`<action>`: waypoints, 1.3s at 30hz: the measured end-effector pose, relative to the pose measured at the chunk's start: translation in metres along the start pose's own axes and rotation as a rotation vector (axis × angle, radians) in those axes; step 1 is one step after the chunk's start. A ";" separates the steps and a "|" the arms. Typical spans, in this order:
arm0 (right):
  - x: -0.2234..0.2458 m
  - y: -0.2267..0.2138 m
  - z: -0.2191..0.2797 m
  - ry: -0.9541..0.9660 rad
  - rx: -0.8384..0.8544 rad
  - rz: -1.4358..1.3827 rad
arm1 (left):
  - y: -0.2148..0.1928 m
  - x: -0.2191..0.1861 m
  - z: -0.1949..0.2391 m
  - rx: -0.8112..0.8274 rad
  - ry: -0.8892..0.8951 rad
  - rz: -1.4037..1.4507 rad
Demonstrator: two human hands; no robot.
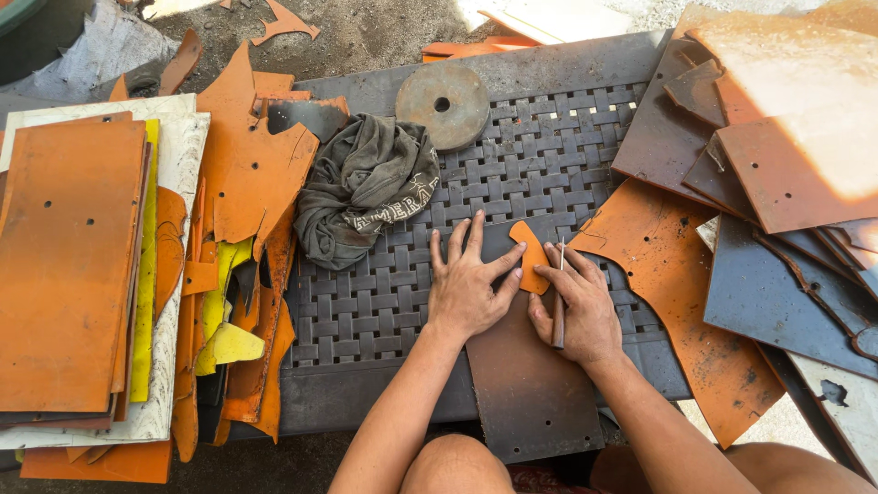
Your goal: The person uses a knife to cut orange leather pieces on a dark work surface. They repeatedly position a small orange template, trace around it, and cut out the shape, then move the finished piece aside and repeat the process on a new section of the leather.
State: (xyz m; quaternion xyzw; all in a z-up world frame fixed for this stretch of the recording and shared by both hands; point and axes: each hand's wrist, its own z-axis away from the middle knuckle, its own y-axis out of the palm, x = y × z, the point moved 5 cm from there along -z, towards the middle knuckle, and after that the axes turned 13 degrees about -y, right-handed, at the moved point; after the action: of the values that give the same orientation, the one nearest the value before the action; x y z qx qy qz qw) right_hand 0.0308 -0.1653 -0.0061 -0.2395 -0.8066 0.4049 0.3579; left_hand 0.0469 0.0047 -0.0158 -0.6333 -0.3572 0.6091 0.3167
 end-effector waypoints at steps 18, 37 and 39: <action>0.000 -0.002 -0.002 0.029 0.023 -0.007 | 0.001 0.002 -0.004 0.008 -0.016 0.006; -0.001 -0.003 -0.001 0.034 0.028 -0.004 | -0.001 0.001 0.000 -0.029 -0.014 0.014; 0.000 -0.003 -0.001 0.033 0.022 -0.008 | 0.001 0.001 0.000 -0.024 -0.016 0.006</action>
State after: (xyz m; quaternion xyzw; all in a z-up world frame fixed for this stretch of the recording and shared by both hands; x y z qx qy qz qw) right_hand 0.0313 -0.1662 -0.0032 -0.2390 -0.7971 0.4083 0.3753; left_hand 0.0474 0.0053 -0.0171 -0.6333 -0.3651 0.6108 0.3043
